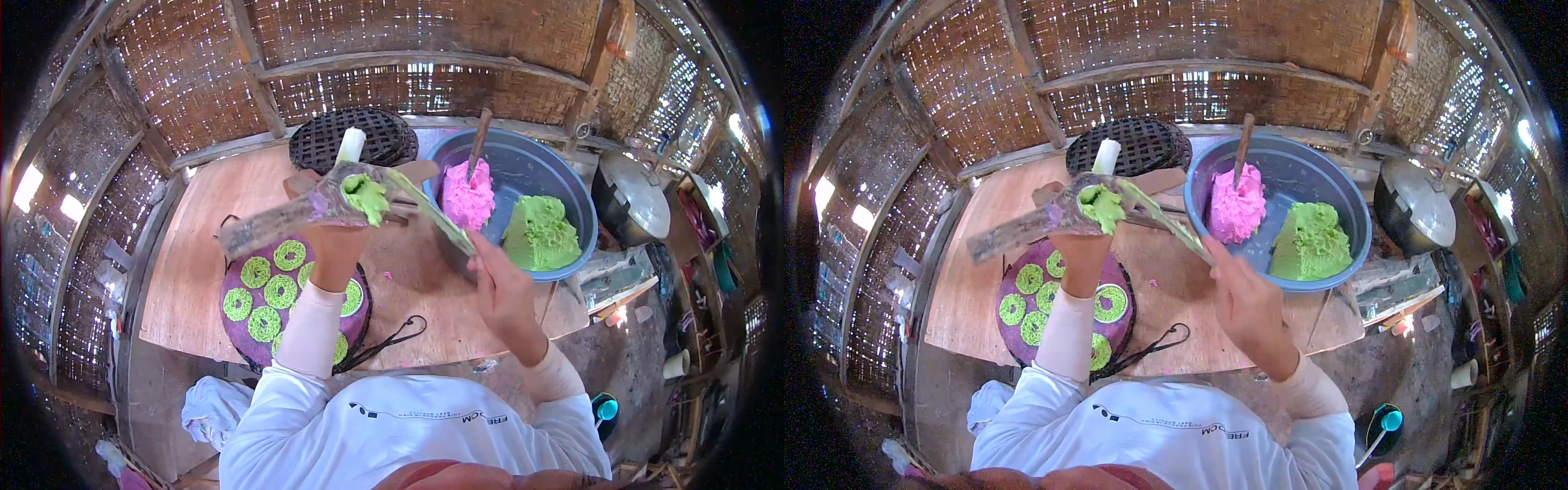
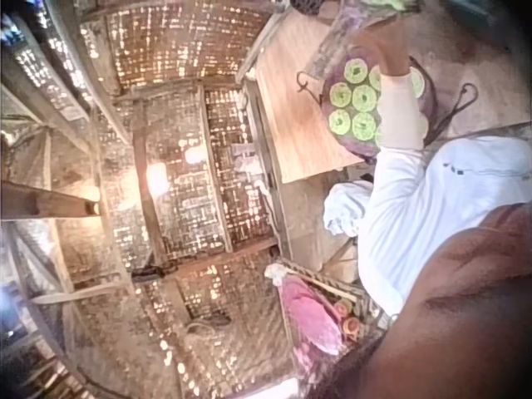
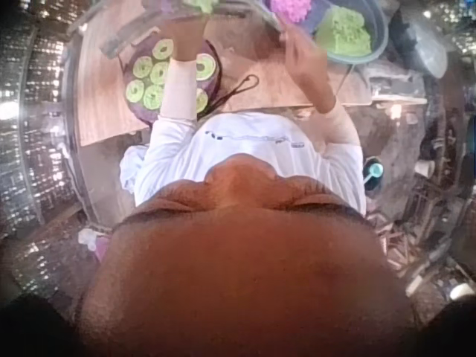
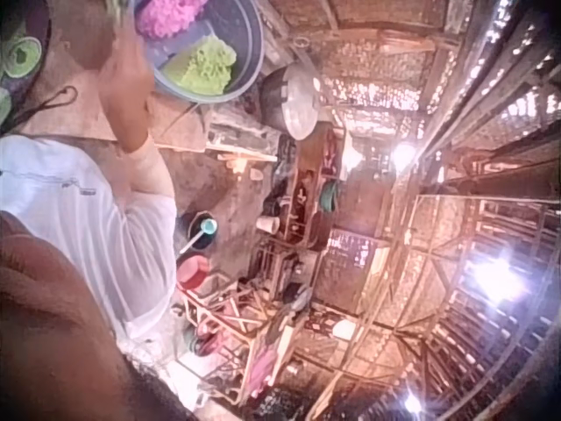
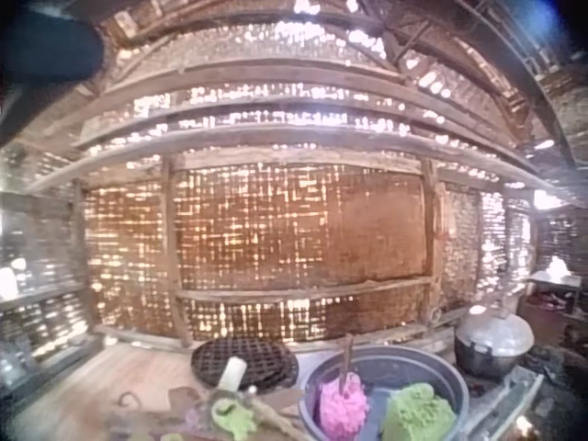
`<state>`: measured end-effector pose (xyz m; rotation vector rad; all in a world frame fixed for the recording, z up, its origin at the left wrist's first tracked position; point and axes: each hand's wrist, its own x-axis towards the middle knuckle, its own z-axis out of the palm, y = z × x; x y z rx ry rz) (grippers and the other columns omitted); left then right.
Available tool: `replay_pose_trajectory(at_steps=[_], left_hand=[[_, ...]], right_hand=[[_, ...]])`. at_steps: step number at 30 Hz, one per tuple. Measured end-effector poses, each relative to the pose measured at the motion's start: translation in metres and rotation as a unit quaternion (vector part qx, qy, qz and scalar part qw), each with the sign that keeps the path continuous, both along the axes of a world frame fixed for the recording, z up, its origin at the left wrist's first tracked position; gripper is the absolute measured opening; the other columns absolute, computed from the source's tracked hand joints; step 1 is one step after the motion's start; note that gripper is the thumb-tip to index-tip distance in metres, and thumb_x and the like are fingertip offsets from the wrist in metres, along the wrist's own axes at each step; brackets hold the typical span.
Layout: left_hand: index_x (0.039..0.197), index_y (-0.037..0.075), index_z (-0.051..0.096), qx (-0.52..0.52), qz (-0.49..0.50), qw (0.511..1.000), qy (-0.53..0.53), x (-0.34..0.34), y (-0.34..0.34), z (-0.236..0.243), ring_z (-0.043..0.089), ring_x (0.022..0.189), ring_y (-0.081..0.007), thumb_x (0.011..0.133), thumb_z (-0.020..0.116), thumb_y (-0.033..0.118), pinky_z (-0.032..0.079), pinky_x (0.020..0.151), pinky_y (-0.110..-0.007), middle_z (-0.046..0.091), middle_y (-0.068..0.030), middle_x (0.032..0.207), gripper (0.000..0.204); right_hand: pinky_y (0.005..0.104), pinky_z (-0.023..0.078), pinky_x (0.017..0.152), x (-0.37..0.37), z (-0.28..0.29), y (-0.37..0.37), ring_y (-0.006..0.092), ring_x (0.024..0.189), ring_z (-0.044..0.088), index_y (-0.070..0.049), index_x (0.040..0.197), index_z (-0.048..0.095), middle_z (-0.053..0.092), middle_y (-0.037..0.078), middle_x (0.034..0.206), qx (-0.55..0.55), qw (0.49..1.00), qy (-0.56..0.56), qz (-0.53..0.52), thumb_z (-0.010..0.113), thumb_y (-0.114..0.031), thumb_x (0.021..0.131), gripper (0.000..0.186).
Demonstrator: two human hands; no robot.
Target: The person uses a wooden mold and a cylindrical tool to pipe green and pink dough into circular patterns on a purple tray. They repeatedly fill the mold with dough from a large bowl, press it into the mold, and release the formed shapes onto the tray. The person handles the dough and tools with both hands, occasionally adjusting the tray or refilling the mold.
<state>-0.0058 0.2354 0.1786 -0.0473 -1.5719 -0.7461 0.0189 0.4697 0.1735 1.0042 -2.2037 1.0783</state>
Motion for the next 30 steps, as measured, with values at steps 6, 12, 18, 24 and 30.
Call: replay_pose_trajectory(at_steps=[6, 12, 18, 24, 30], left_hand=[[0.092, 0.004, 0.044, 0.108, -0.172, 0.979, -0.013, -0.01, 0.009, -0.015, 0.046, 0.077, -0.0202, 0.055, 0.078, 0.019, 0.036, 0.066, -0.033, 0.043, -0.0061, 0.084, 0.053], [0.089, 0.004, 0.058, -0.177, 0.077, 0.974, -0.118, -0.002, 0.001, 0.001, 0.048, 0.078, -0.0237, 0.06, 0.076, 0.022, 0.036, 0.068, -0.037, 0.05, -0.004, 0.084, 0.038], [0.092, 0.004, 0.059, 0.024, -0.07, 0.993, -0.094, 0.018, -0.034, 0.013, 0.056, 0.086, -0.0195, 0.068, 0.071, 0.019, 0.045, 0.073, -0.032, 0.06, -0.0063, 0.089, 0.03], [0.086, 0.01, 0.054, 0.359, -0.553, 0.751, -0.023, 0.033, -0.041, 0.038, 0.047, 0.081, -0.0176, 0.066, 0.073, 0.017, 0.04, 0.074, -0.031, 0.049, -0.0012, 0.081, 0.028], [0.088, 0.02, 0.059, 0.194, -0.856, 0.475, 0.061, -0.001, -0.027, 0.0, 0.042, 0.085, -0.016, 0.059, 0.08, 0.03, 0.033, 0.085, -0.03, 0.038, 0.0001, 0.095, 0.038]], right_hand=[[0.0346, 0.045, 0.051, 0.001, -0.003, -0.009, 0.0281, 0.056, 0.057, -0.005, 0.113, 0.057, 0.061, 0.013, 0.075, -0.034, 0.999, 0.01, 0.002, 0.054, -0.002, 0.079, 0.034], [0.0352, 0.046, 0.052, 0.019, -0.004, 0.006, 0.0269, 0.057, 0.058, -0.005, 0.113, 0.058, 0.062, 0.013, 0.079, 0.053, 0.996, -0.055, 0.043, 0.055, -0.003, 0.079, 0.034], [0.0377, 0.048, 0.058, -0.023, 0.019, 0.08, 0.0305, 0.065, 0.062, -0.01, 0.111, 0.061, 0.064, 0.015, 0.08, 0.167, 0.956, -0.102, -0.22, 0.053, -0.012, 0.083, 0.03], [0.0437, 0.048, 0.062, -0.105, -0.024, 0.104, 0.0349, 0.072, 0.061, -0.006, 0.102, 0.062, 0.062, 0.019, 0.078, 0.317, 0.919, -0.05, -0.231, 0.049, -0.027, 0.087, 0.03], [0.0411, 0.046, 0.083, -0.009, -0.02, -0.08, 0.028, 0.1, 0.057, -0.001, 0.135, 0.028, 0.05, 0.022, 0.119, -0.294, 0.408, -0.707, 0.497, 0.035, -0.062, 0.085, 0.079]])
